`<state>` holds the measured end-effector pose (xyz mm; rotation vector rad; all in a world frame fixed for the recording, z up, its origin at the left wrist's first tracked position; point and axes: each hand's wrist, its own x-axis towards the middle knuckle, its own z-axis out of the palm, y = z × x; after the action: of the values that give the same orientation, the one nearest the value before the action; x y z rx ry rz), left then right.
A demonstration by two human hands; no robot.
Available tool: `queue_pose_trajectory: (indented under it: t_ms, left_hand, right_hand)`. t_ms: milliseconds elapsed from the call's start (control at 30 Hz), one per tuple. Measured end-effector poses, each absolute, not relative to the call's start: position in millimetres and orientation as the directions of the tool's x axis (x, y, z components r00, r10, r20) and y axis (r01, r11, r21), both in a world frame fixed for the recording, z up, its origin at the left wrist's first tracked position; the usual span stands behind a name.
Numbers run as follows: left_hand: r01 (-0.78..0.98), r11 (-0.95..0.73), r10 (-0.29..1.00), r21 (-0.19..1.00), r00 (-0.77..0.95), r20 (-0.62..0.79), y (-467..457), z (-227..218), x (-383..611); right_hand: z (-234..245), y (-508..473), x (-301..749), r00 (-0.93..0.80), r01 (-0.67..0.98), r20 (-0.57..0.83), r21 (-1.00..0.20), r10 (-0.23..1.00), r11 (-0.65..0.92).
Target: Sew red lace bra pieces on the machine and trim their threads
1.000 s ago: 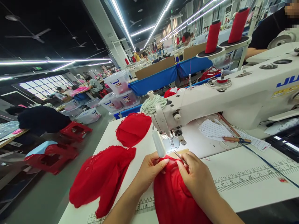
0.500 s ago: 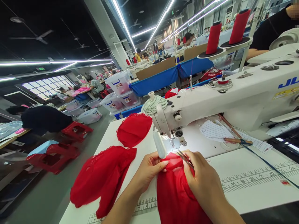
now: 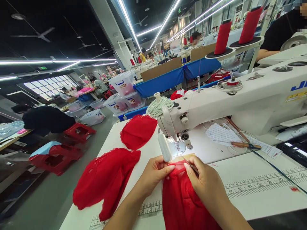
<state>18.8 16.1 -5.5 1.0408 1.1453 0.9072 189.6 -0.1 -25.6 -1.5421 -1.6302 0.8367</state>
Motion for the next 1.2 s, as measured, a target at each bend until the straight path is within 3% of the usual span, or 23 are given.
queue_pose_trajectory:
  t_ms: [133,267,367,700,1200]
  left_hand:
    - [-0.077,0.303,0.937,0.95,0.207,-0.282,16.0,-2.7,17.3]
    - [-0.064,0.3,0.927,0.952,0.255,-0.275,14.5,3.8,18.2]
    - [-0.053,0.296,0.924,0.954,0.268,-0.272,14.0,6.6,18.7]
    - [-0.056,0.286,0.918,0.957,0.302,-0.257,11.1,10.3,20.1]
    - [-0.066,0.278,0.921,0.958,0.3,-0.246,10.9,8.1,20.9]
  right_hand:
    - [-20.0,-15.7,188.1,0.03,0.523,0.066,-0.852,0.997,0.04]
    - [-13.1,-23.3,190.2,-0.153,0.378,-0.007,-0.924,0.988,0.052]
    - [-15.5,-19.3,192.4,-0.247,0.401,-0.073,-0.915,0.966,0.033]
    - [-23.8,-10.1,188.7,-0.234,0.367,-0.171,-0.927,0.957,-0.076]
    - [-22.3,-10.9,186.6,-0.24,0.349,-0.095,-0.937,0.966,-0.006]
